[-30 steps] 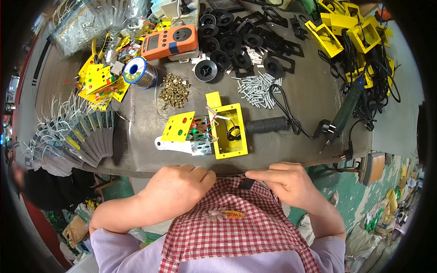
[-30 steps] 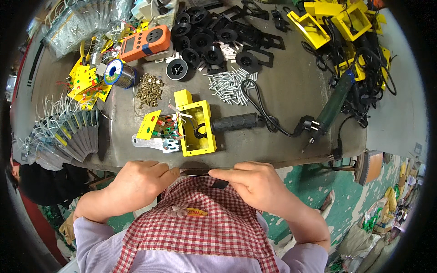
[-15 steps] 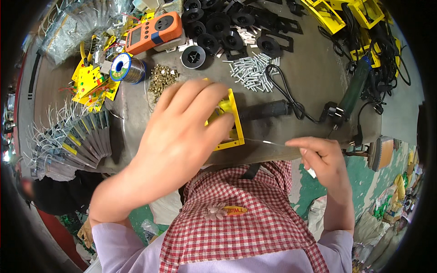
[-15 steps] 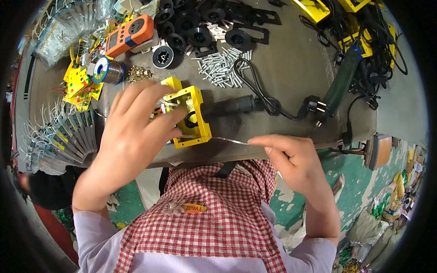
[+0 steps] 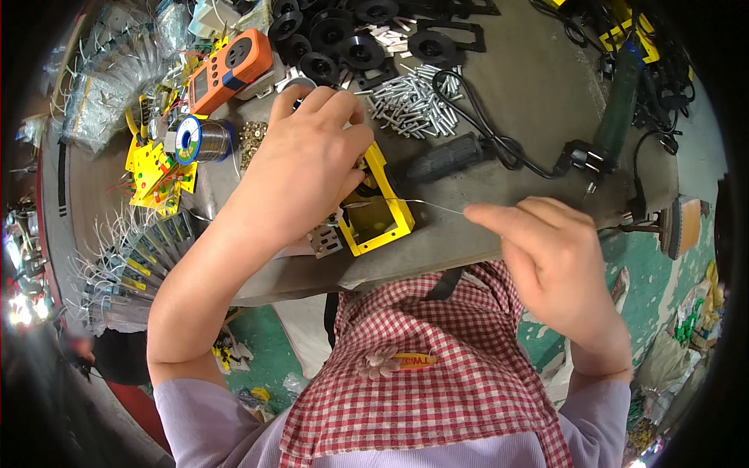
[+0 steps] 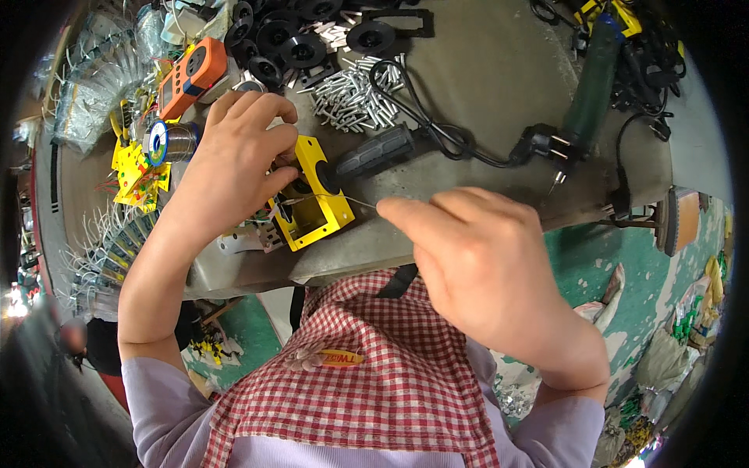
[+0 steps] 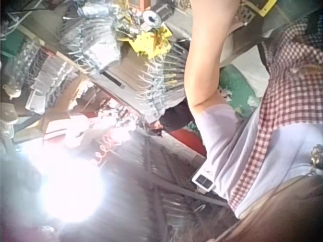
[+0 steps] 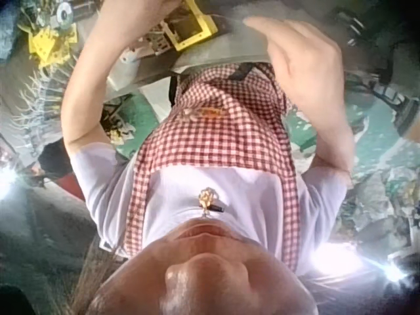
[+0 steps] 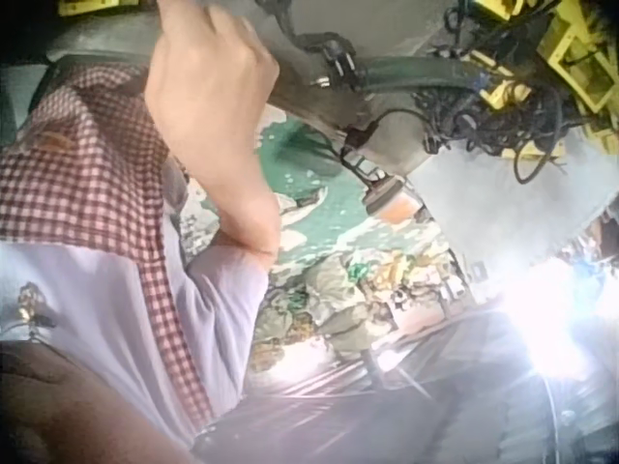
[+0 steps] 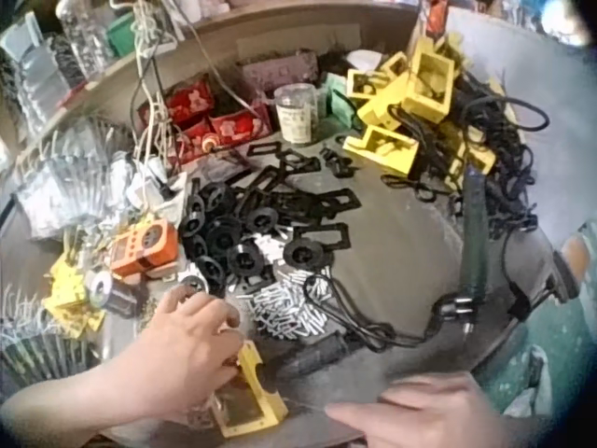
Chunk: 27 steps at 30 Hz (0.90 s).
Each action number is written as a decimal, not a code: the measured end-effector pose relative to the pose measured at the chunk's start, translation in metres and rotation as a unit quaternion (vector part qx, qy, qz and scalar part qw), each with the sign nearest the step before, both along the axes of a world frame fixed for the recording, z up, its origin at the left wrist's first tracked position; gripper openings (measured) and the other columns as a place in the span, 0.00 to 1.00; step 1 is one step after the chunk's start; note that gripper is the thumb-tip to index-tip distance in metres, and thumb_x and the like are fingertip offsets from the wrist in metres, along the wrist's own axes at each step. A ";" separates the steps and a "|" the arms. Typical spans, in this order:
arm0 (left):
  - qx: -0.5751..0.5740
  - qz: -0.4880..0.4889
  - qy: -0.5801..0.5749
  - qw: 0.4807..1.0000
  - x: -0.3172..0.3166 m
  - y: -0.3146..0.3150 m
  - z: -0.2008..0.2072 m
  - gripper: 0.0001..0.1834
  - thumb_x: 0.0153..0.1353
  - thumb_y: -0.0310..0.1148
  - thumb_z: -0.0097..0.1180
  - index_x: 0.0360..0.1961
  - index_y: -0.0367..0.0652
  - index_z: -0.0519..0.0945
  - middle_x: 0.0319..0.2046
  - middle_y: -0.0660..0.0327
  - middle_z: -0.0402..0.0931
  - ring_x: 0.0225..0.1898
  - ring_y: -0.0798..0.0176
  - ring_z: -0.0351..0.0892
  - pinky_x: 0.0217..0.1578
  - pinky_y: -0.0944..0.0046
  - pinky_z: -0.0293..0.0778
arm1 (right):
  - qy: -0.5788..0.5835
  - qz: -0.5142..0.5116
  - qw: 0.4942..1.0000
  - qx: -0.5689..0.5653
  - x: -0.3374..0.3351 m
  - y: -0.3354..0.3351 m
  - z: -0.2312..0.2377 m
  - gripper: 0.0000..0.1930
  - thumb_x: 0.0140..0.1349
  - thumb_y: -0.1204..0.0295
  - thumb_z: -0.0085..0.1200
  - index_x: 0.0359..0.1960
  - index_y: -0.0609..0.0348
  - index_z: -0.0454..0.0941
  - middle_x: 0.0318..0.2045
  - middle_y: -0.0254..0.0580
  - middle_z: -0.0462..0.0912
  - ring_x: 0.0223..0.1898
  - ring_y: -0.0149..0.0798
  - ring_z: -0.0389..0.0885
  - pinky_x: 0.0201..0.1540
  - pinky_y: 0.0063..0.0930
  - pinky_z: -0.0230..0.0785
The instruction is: Assembling and soldering wires into a yellow electronic housing component using a soldering iron and an electric screwdriver.
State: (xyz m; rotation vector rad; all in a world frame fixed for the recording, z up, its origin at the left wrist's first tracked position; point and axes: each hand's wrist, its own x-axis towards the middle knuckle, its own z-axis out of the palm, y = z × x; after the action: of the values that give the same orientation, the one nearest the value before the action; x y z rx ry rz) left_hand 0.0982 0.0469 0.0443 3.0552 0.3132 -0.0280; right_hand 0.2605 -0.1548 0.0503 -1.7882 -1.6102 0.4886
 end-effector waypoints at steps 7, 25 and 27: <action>-0.064 0.013 -0.002 0.998 -0.006 0.006 -0.004 0.13 0.41 0.29 0.67 0.25 0.40 0.74 0.42 0.59 0.72 0.47 0.52 0.70 0.56 0.51 0.60 | -0.016 0.026 1.000 -0.003 0.004 0.010 0.012 0.17 0.45 0.85 0.50 0.38 0.62 0.82 0.19 0.44 0.72 0.21 0.45 0.72 0.25 0.34 0.64; -0.098 0.026 -0.072 0.992 -0.016 0.012 -0.014 0.12 0.43 0.30 0.67 0.25 0.39 0.75 0.39 0.60 0.73 0.44 0.54 0.71 0.57 0.53 0.60 | 0.033 0.047 0.997 -0.045 0.001 0.036 -0.009 0.14 0.54 0.84 0.47 0.39 0.62 0.82 0.29 0.49 0.82 0.28 0.43 0.80 0.32 0.31 0.69; -0.095 0.021 -0.087 0.991 -0.017 0.013 -0.015 0.12 0.43 0.30 0.68 0.25 0.39 0.75 0.39 0.60 0.73 0.44 0.55 0.71 0.57 0.54 0.61 | 0.109 0.050 0.988 -0.098 0.001 0.039 -0.014 0.14 0.56 0.83 0.46 0.41 0.62 0.82 0.36 0.49 0.84 0.33 0.42 0.83 0.37 0.28 0.72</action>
State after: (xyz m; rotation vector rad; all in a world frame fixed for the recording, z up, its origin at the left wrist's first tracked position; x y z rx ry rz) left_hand 0.0813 0.0594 0.0293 2.8375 0.3405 0.1990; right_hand 0.2612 -0.1158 0.0358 -1.7295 -1.5474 0.8848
